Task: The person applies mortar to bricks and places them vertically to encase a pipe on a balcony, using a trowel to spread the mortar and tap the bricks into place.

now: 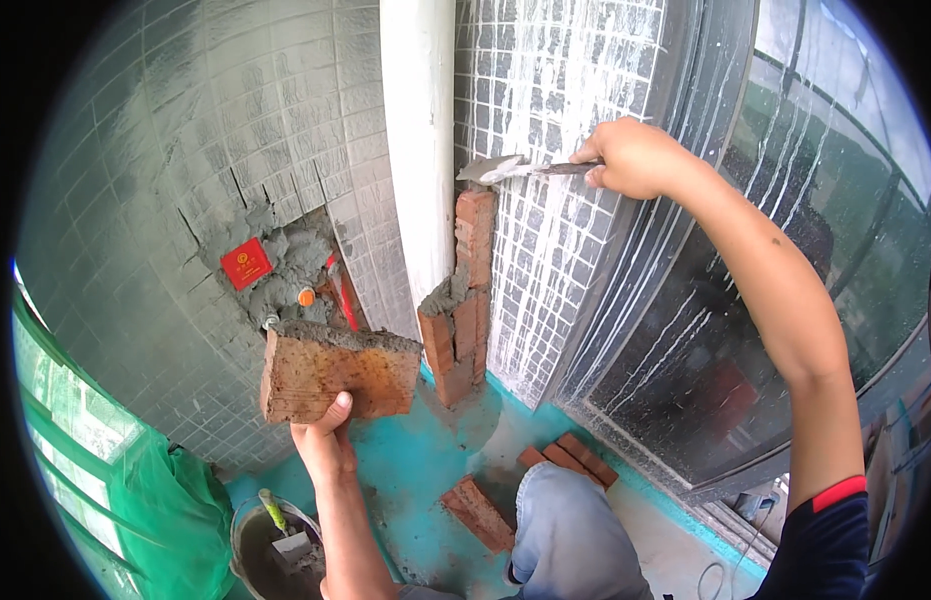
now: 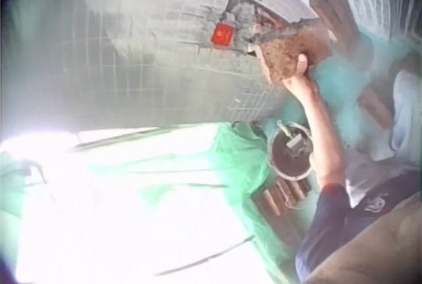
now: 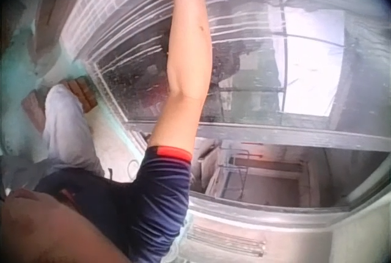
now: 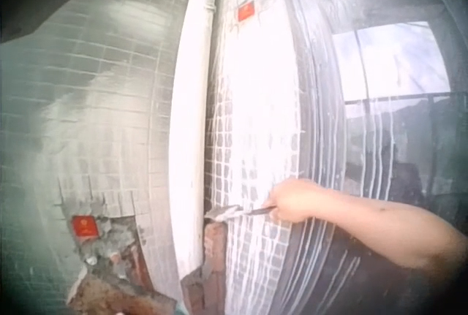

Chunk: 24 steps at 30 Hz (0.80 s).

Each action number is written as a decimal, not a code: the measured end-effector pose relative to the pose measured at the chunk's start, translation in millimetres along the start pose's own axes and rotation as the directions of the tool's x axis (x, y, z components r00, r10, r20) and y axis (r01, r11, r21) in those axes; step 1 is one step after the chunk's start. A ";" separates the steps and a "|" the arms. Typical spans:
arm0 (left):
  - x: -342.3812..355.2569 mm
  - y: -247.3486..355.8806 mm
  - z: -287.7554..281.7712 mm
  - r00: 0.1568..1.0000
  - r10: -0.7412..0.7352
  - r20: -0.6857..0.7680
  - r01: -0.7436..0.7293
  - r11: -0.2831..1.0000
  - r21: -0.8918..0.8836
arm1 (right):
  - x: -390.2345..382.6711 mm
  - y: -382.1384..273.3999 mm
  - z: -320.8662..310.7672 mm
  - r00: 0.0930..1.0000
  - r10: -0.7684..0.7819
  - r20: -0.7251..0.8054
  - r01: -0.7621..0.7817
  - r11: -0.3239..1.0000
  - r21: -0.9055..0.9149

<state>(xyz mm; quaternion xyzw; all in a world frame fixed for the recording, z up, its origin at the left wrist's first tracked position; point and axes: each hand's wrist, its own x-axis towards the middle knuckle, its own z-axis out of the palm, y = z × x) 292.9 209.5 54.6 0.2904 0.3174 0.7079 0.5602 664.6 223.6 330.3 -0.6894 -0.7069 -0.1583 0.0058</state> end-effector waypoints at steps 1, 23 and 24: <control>0.2 -2.5 -1.8 1.000 -0.011 -0.009 0.011 1.000 0.014 | 2.9 -1.1 3.4 1.000 0.010 0.018 -0.009 0.999 -0.036; -6.5 -15.1 9.2 0.998 -0.065 0.021 0.066 0.998 -0.016 | -10.2 3.8 25.9 0.999 0.048 0.013 -0.049 0.957 0.285; -6.3 -14.8 11.3 0.998 -0.062 0.029 0.062 0.998 0.000 | -20.5 4.4 24.4 0.994 0.111 0.020 -0.111 0.934 0.338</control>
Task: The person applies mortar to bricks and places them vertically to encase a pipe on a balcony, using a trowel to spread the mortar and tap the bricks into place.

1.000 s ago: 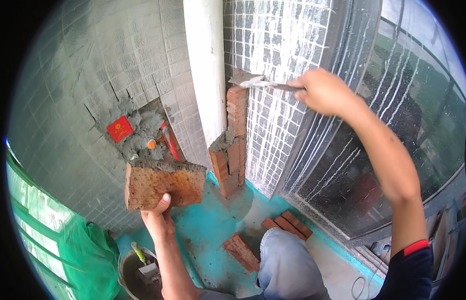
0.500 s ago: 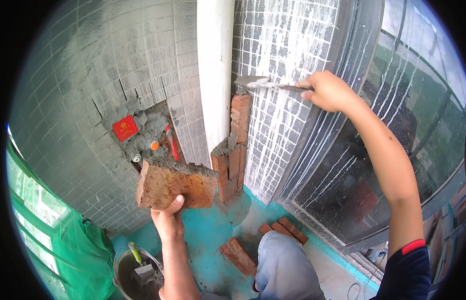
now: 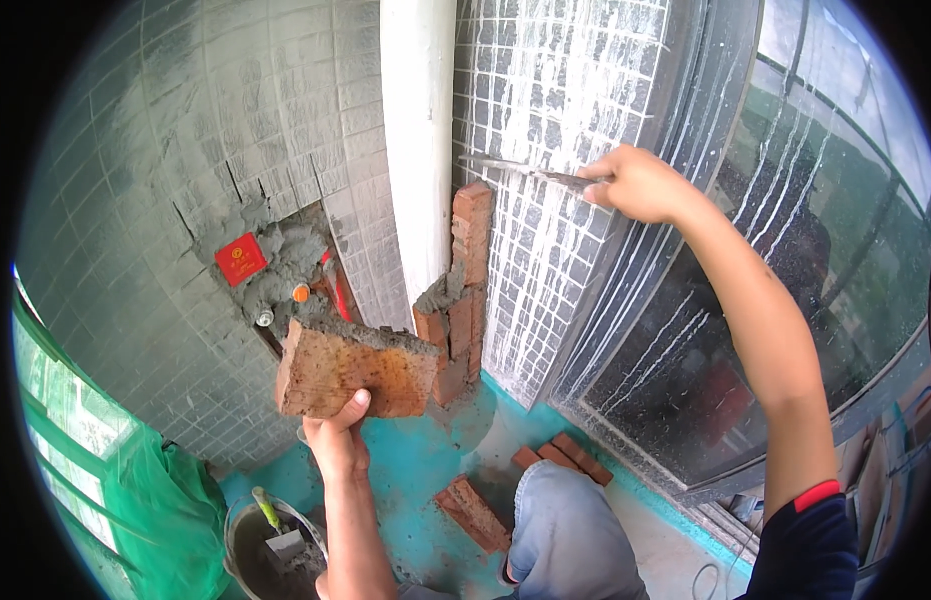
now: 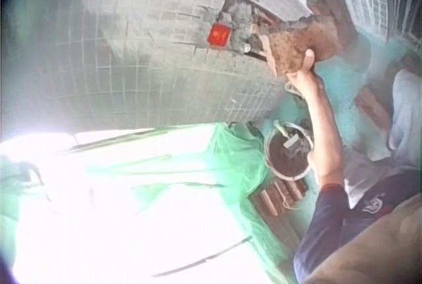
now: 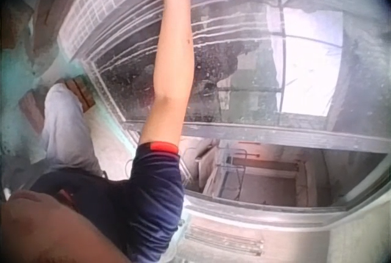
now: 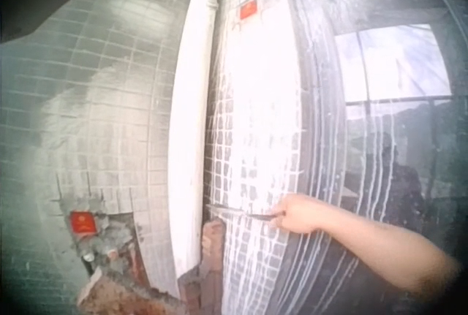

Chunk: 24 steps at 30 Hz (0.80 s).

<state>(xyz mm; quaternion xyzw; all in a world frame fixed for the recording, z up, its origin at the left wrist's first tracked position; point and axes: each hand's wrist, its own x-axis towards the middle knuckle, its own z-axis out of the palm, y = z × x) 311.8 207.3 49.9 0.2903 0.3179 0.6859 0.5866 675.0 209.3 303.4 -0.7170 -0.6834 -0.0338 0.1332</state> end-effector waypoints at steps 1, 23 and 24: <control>-0.3 1.3 0.8 1.000 0.006 0.003 -0.006 1.000 0.019 | -11.1 1.7 2.1 0.998 0.058 -0.010 -0.058 0.996 0.061; 174.8 -40.2 110.3 0.955 0.068 0.289 -0.178 0.911 0.373 | -270.3 -53.9 251.4 0.865 0.427 0.265 -0.182 -0.225 0.957; 180.4 -46.7 112.4 0.955 0.065 0.289 -0.190 0.883 0.429 | -270.1 -50.7 251.8 0.857 0.429 0.284 -0.193 -0.243 0.951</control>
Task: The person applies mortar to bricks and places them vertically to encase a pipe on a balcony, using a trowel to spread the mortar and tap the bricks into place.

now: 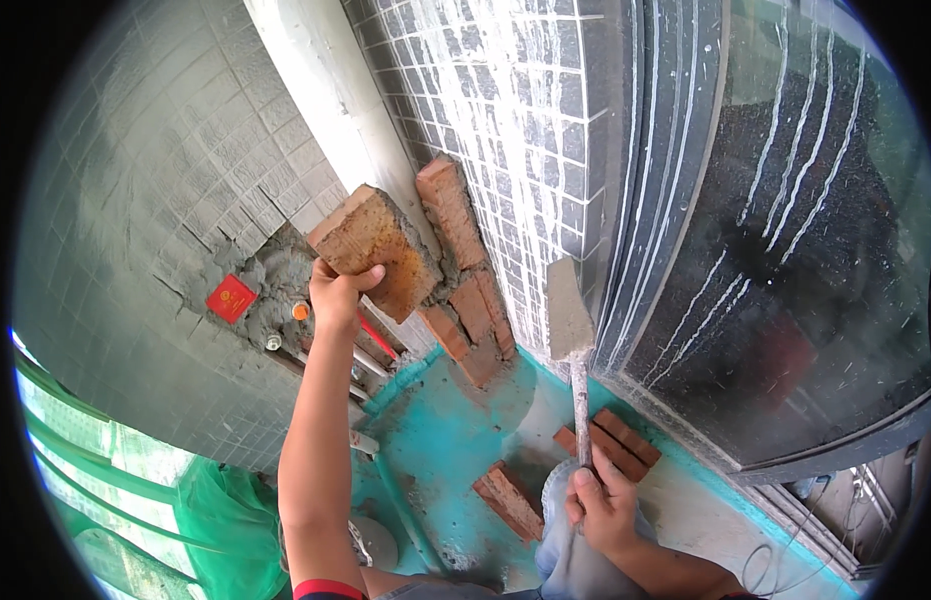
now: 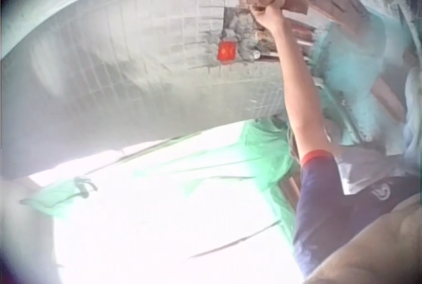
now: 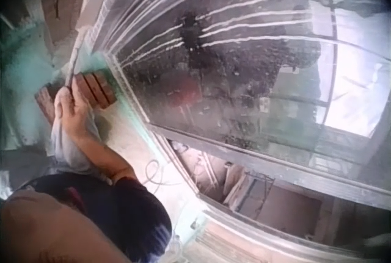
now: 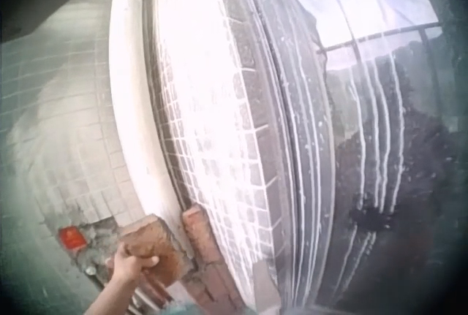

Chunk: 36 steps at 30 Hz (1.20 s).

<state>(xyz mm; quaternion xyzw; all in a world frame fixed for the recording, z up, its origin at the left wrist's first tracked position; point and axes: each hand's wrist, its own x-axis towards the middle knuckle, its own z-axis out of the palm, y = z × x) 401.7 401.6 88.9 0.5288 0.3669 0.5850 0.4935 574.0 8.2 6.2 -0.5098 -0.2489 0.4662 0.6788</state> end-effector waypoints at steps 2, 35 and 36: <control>2.9 -2.7 17.2 1.000 -0.012 0.018 0.011 0.998 0.054 | 3.9 -0.5 -7.2 1.000 0.011 -0.015 -0.011 1.000 0.010; 27.5 -42.1 40.4 0.997 -0.081 -0.006 0.081 0.983 0.162 | 66.8 -54.9 -4.3 0.981 0.055 0.188 0.002 0.956 -0.294; 26.6 -41.6 43.1 0.997 -0.076 -0.026 0.079 0.978 0.191 | 78.5 -68.4 0.7 0.972 0.008 0.236 0.070 0.944 -0.322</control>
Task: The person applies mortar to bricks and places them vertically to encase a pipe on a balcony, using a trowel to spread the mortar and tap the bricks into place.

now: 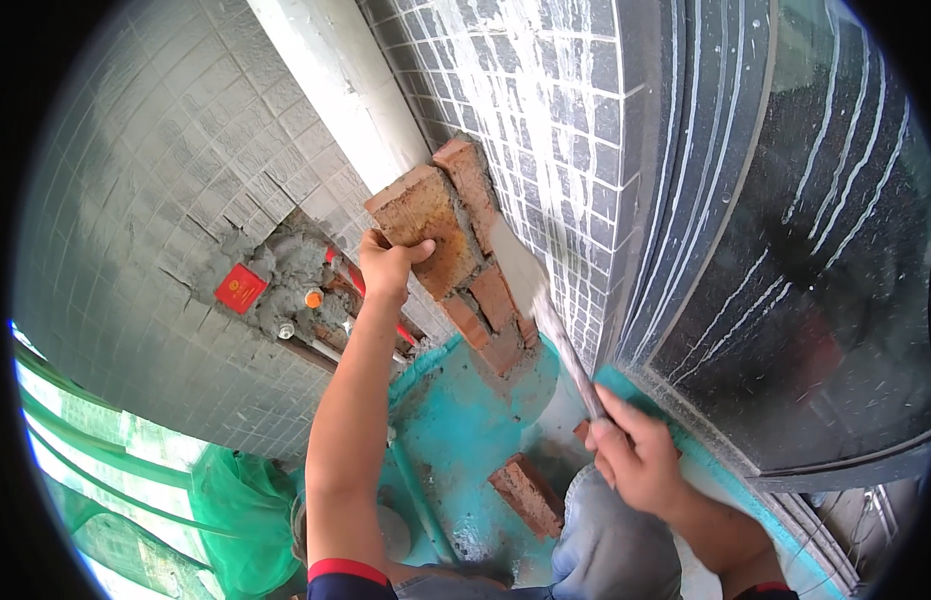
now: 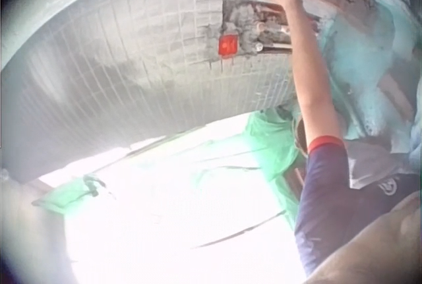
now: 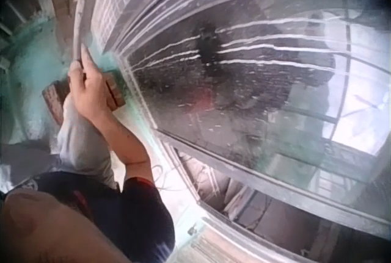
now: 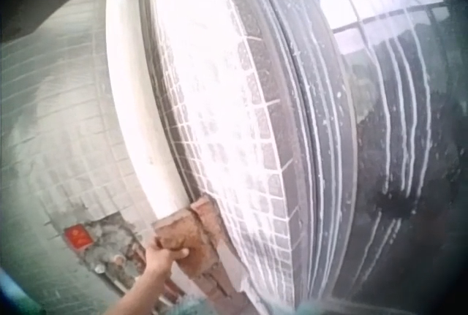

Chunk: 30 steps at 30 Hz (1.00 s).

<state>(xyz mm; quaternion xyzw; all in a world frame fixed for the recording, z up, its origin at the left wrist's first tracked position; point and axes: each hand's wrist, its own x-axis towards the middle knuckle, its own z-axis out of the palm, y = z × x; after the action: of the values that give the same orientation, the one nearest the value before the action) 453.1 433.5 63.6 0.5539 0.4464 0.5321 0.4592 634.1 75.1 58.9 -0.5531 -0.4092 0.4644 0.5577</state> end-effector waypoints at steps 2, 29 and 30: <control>-5.2 6.8 9.6 1.000 -0.008 -0.019 0.008 1.000 0.012 | 25.4 -33.8 -8.4 0.985 -0.160 0.063 0.171 0.954 -0.246; -3.4 1.2 0.5 0.998 -0.039 -0.049 0.047 0.985 0.164 | 111.6 -98.1 7.0 0.927 -0.315 0.201 0.374 0.755 -0.539; -1.9 -0.8 -3.3 0.998 -0.037 -0.041 0.045 0.972 0.230 | 105.2 -94.9 7.9 0.937 -0.287 0.200 0.350 0.771 -0.532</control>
<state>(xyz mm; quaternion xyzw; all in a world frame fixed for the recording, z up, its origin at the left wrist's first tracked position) 449.7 431.8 62.6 0.5842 0.5250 0.4770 0.3943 657.2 183.1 147.9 -0.5888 -0.6440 0.2516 0.4187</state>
